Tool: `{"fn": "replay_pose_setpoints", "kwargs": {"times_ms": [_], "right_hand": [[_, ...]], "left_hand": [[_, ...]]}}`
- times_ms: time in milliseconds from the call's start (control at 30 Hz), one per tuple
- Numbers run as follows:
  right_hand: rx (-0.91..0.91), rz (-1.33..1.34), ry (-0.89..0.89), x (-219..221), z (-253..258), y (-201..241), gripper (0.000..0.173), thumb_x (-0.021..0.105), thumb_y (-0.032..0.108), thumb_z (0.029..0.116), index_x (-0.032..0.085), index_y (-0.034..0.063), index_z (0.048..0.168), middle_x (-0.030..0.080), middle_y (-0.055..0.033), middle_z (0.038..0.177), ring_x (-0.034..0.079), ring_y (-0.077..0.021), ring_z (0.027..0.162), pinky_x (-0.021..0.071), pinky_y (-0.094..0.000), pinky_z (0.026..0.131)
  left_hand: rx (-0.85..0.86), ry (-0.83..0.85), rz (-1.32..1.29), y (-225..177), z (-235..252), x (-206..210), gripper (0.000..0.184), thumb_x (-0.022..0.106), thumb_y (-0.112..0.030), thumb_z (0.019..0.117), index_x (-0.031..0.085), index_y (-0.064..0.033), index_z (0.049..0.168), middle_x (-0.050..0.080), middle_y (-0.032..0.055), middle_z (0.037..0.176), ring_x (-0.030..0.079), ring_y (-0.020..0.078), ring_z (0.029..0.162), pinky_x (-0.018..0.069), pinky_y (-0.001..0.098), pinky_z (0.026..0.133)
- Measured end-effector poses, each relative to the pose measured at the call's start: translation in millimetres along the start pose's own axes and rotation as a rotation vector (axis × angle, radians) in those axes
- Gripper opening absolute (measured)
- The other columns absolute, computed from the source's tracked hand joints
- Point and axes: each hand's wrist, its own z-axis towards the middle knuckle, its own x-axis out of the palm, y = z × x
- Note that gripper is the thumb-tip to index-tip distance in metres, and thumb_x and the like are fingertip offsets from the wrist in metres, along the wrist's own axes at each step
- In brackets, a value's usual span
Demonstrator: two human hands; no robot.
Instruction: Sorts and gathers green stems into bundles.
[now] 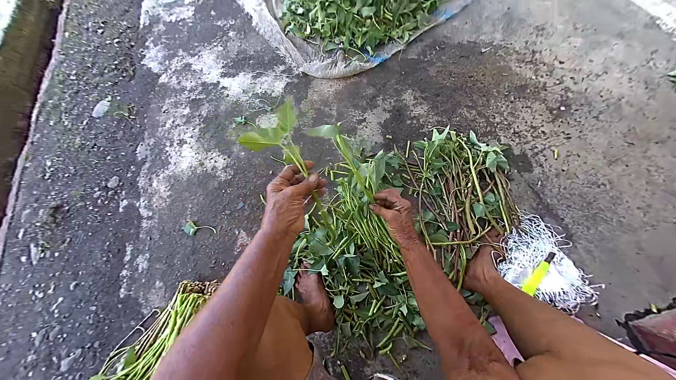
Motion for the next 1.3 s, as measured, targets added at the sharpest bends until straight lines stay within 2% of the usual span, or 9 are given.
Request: {"fn": "replay_pose_setpoints", "kwargs": {"times_ms": [333,533,600,700,800,967,1100,1200,1300], "right_hand": [[-0.093,0.056,0.198,52,-19,45,0.019,0.072,0.000,0.0866,0.076,-0.0035,0.105,0.066,-0.0098,0.102,0.062,-0.0046,0.081,0.0548,-0.0181,0.074],[-0.035,0.158,0.356,55,-23,49,0.016,0.070,0.003,0.0908,0.075,-0.0035,0.105,0.069,-0.0081,0.100,0.065,-0.0070,0.083,0.0577,-0.0237,0.078],[0.023,0.156,0.416,40,-18,37,0.025,0.068,0.004,0.0935,0.072,-0.0017,0.117,0.068,-0.0089,0.111,0.065,-0.0094,0.085,0.0575,-0.0279,0.080],[0.222,-0.088,0.210,1,0,-14,0.033,0.064,0.016,0.1002,0.067,0.0026,0.130,0.068,-0.0147,0.121,0.069,-0.0225,0.098,0.0585,-0.0416,0.086],[0.541,-0.499,0.073,-38,5,-72,0.037,0.061,0.023,0.1029,0.064,0.0000,0.132,0.065,-0.0241,0.129,0.062,-0.0389,0.121,0.0470,-0.0580,0.105],[0.723,-0.901,0.257,-44,-20,-93,0.041,0.060,0.018,0.0998,0.062,0.0015,0.137,0.059,-0.0240,0.140,0.054,-0.0396,0.134,0.0412,-0.0564,0.113],[0.634,-0.689,0.137,-46,-16,-90,0.030,0.063,0.017,0.0998,0.071,0.0005,0.124,0.068,-0.0231,0.124,0.064,-0.0366,0.120,0.0462,-0.0537,0.108],[0.462,-0.331,0.038,-43,-1,-77,0.021,0.068,0.007,0.0961,0.072,-0.0037,0.114,0.072,-0.0194,0.103,0.068,-0.0267,0.086,0.0560,-0.0452,0.086],[0.308,-0.061,0.019,-29,9,-43,0.017,0.069,-0.001,0.0923,0.072,-0.0039,0.109,0.073,-0.0130,0.097,0.066,-0.0151,0.074,0.0581,-0.0341,0.074]], "left_hand": [[0.011,0.000,-0.029,4,1,-4,0.026,0.055,0.006,0.1006,0.059,-0.0010,0.125,0.071,0.0132,0.104,0.072,0.0226,0.089,0.0611,0.0366,0.081],[-0.001,0.126,0.064,4,1,-14,0.025,0.051,-0.004,0.1052,0.060,-0.0027,0.128,0.069,0.0085,0.099,0.071,0.0180,0.083,0.0618,0.0358,0.080],[0.035,0.147,0.105,3,0,-20,0.021,0.050,-0.005,0.1057,0.060,-0.0045,0.124,0.068,0.0052,0.096,0.069,0.0148,0.081,0.0608,0.0333,0.078],[0.073,0.121,0.101,-8,-3,-26,0.018,0.044,-0.007,0.1076,0.058,-0.0092,0.119,0.069,0.0027,0.097,0.070,0.0142,0.085,0.0609,0.0312,0.078],[0.069,0.110,0.075,-12,-7,-23,0.017,0.041,-0.006,0.1082,0.055,-0.0123,0.116,0.064,0.0006,0.087,0.070,0.0157,0.079,0.0632,0.0392,0.080],[0.033,0.206,0.114,0,-8,-13,0.027,0.046,-0.001,0.1048,0.058,-0.0114,0.126,0.059,-0.0019,0.081,0.064,0.0122,0.072,0.0610,0.0372,0.079],[0.033,0.262,0.102,2,-5,-12,0.026,0.049,0.000,0.1034,0.062,-0.0113,0.123,0.063,0.0001,0.083,0.067,0.0141,0.075,0.0622,0.0398,0.080],[0.011,0.190,0.088,3,-2,-9,0.024,0.050,0.002,0.1035,0.062,-0.0081,0.123,0.067,0.0029,0.088,0.070,0.0155,0.076,0.0634,0.0375,0.078],[-0.053,0.100,0.047,4,-1,-2,0.024,0.048,0.001,0.1046,0.060,-0.0046,0.124,0.068,0.0061,0.090,0.071,0.0186,0.077,0.0633,0.0391,0.079]]}}
